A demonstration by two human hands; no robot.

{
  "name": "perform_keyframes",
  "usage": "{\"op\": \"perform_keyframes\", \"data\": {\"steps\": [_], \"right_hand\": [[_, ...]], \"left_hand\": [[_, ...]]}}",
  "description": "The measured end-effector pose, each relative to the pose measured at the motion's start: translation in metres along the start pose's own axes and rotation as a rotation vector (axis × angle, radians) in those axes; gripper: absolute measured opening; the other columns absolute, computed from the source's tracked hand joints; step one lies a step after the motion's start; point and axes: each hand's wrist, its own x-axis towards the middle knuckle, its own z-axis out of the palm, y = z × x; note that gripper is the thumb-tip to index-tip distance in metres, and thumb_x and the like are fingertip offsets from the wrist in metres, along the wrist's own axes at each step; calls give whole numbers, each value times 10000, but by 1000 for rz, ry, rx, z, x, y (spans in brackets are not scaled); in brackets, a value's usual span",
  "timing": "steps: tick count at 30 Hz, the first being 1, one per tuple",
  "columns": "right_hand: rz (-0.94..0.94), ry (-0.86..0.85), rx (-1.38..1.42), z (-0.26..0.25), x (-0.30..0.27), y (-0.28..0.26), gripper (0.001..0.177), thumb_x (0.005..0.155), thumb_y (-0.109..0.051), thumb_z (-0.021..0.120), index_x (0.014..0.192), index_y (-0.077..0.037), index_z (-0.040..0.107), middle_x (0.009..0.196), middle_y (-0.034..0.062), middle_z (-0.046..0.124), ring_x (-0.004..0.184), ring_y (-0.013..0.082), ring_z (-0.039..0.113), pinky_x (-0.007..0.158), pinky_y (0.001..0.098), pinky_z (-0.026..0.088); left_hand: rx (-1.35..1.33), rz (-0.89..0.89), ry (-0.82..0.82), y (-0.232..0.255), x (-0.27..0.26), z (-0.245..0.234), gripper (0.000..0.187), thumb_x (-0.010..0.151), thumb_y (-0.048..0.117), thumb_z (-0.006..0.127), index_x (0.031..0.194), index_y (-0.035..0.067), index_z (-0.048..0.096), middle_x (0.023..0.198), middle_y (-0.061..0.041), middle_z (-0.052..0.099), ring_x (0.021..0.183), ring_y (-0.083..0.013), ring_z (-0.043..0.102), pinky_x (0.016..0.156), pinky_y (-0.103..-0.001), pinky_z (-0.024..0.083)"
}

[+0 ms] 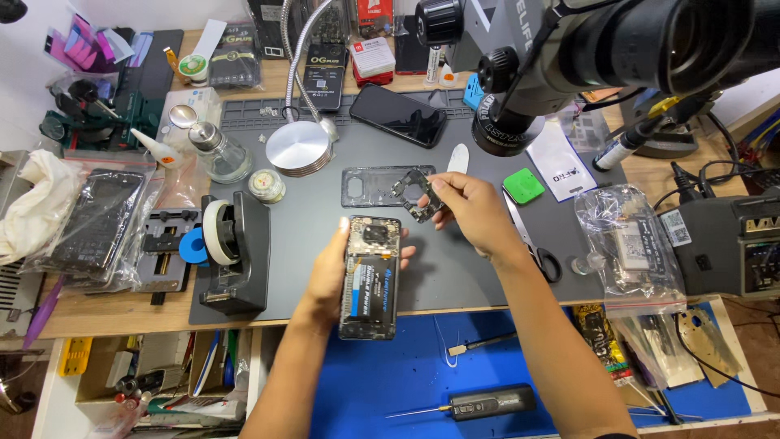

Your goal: The person cleans the internal components of a disassembled smartphone with a cotton swab, then uses a metal spudger to pry and remove a small metal bracket from the device's interior.

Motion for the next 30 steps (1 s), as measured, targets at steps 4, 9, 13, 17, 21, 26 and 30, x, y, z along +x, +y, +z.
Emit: {"op": "perform_keyframes", "data": {"steps": [4, 9, 13, 17, 21, 26, 30], "right_hand": [[15, -6, 85, -4, -5, 32, 337, 1058, -148, 598, 1295, 79, 675, 870, 209, 719, 669, 207, 731, 580, 316, 683], [37, 2, 147, -2, -18, 47, 339, 1060, -177, 597, 1279, 60, 700, 882, 231, 742, 646, 201, 729, 547, 298, 661], [21, -12, 138, -3, -27, 50, 348, 1049, -205, 623, 1275, 47, 706, 934, 235, 759, 659, 182, 720, 537, 263, 635], [-27, -11, 156, -4, -29, 53, 310, 1020, -173, 676, 1248, 32, 727, 884, 207, 759, 651, 183, 723, 516, 259, 616], [-52, 13, 207, -5, -30, 57, 277, 1006, -128, 702, 1195, 73, 718, 810, 170, 742, 605, 173, 705, 482, 246, 582], [-51, 35, 243, -7, -28, 64, 249, 994, -120, 718, 1169, 57, 710, 806, 154, 743, 586, 174, 704, 463, 248, 568], [-63, 56, 257, -9, -28, 66, 218, 984, -112, 728, 1128, 48, 699, 783, 156, 737, 556, 189, 701, 439, 255, 544]], "left_hand": [[148, 12, 94, 22, -11, 5, 705, 1067, 532, 394, 1416, -55, 574, 1273, -381, 677, 1021, -456, 729, 868, -574, 616], [416, 71, 215, 42, -20, 15, 515, 1066, 441, 531, 1075, -54, 672, 907, -244, 739, 725, -285, 767, 648, -444, 660], [482, 74, 264, 32, 10, -37, 507, 1049, 450, 607, 1076, -45, 715, 936, -283, 746, 719, -350, 769, 646, -512, 658], [556, 102, 280, 33, 12, -28, 440, 1049, 404, 633, 1070, -17, 757, 909, -241, 750, 722, -312, 761, 622, -463, 645], [633, 156, 267, 27, 27, -46, 386, 1067, 373, 624, 1096, 19, 773, 941, -203, 774, 768, -252, 760, 657, -415, 642], [686, 237, 244, 29, 22, -34, 433, 1107, 385, 531, 1181, 16, 747, 1018, -170, 766, 891, -226, 721, 808, -408, 613], [1054, 275, 271, 42, 5, -7, 448, 1096, 398, 508, 1185, 64, 793, 1146, -199, 784, 1103, -263, 714, 998, -466, 544]]}}
